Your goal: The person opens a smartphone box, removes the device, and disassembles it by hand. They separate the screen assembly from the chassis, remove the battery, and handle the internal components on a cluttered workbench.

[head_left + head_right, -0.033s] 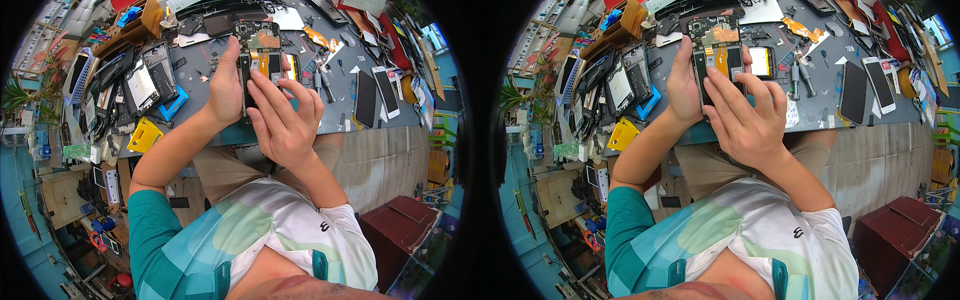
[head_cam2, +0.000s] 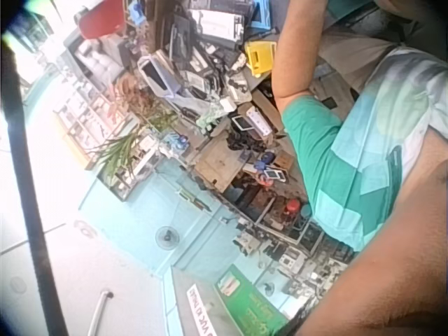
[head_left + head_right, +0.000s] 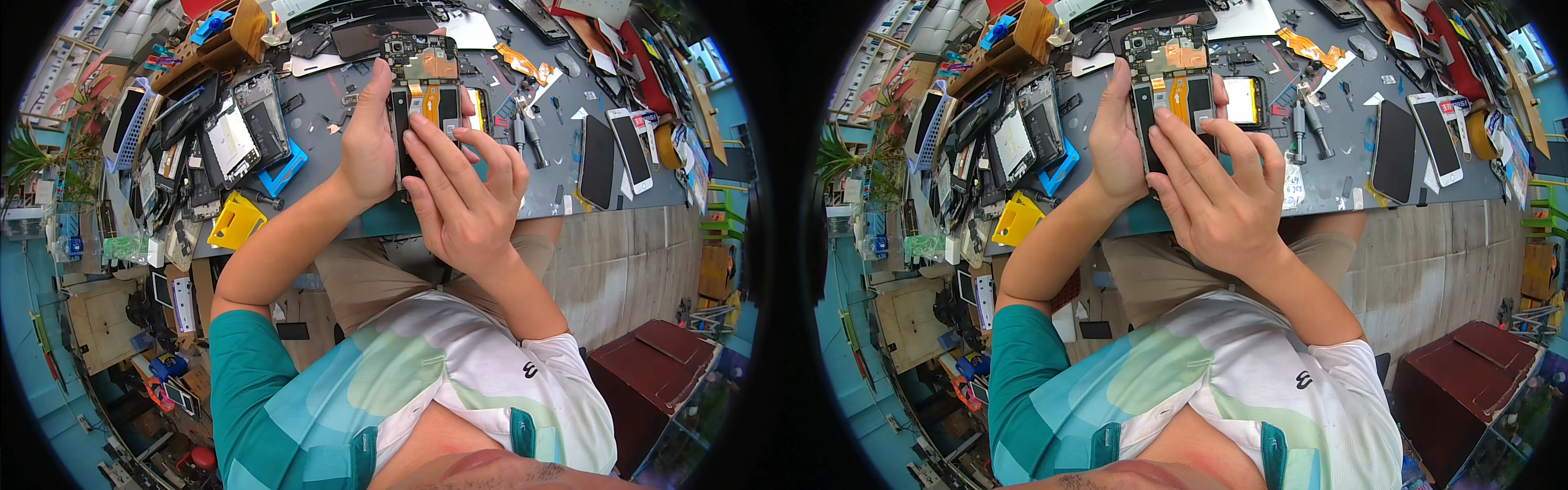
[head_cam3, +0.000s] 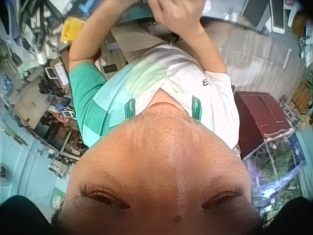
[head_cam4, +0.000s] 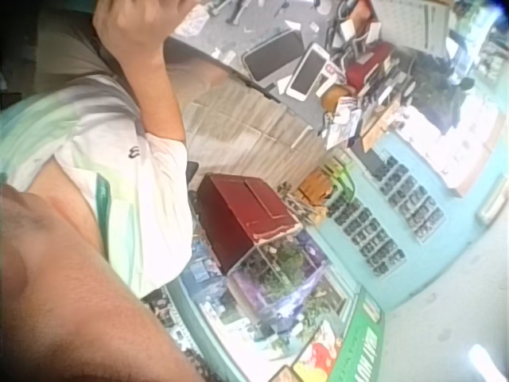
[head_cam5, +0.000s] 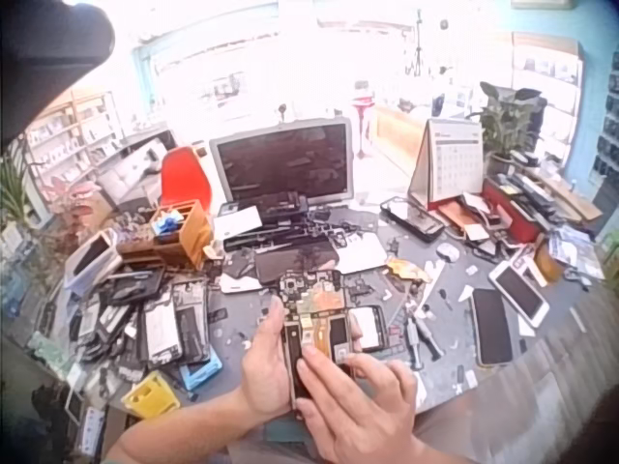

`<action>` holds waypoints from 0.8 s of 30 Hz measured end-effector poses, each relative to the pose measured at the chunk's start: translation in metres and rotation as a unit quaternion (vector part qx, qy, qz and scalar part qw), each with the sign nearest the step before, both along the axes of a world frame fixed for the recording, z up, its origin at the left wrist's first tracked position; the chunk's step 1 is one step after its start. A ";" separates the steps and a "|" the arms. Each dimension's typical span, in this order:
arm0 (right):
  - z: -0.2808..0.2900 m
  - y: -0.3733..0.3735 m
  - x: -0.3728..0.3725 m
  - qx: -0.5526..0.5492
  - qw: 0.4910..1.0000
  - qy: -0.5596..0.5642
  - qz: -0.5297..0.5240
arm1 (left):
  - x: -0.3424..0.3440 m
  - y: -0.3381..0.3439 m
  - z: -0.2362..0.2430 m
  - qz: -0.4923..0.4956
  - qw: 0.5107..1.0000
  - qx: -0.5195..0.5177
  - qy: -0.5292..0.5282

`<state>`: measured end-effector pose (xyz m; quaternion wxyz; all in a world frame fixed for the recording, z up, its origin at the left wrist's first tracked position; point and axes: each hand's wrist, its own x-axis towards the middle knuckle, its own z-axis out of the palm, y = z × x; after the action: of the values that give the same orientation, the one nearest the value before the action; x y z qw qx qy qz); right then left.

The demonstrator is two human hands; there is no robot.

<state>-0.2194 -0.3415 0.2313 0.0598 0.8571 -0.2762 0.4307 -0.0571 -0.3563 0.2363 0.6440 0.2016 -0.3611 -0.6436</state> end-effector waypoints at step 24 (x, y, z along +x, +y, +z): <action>-0.004 -0.002 0.005 0.008 1.000 0.004 -0.021 | -0.001 -0.004 -0.007 0.004 1.000 0.012 -0.005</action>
<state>-0.2140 -0.3430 0.2270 0.0633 0.8531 -0.2975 0.4240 -0.0582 -0.3603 0.2295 0.6421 0.2138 -0.3558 -0.6445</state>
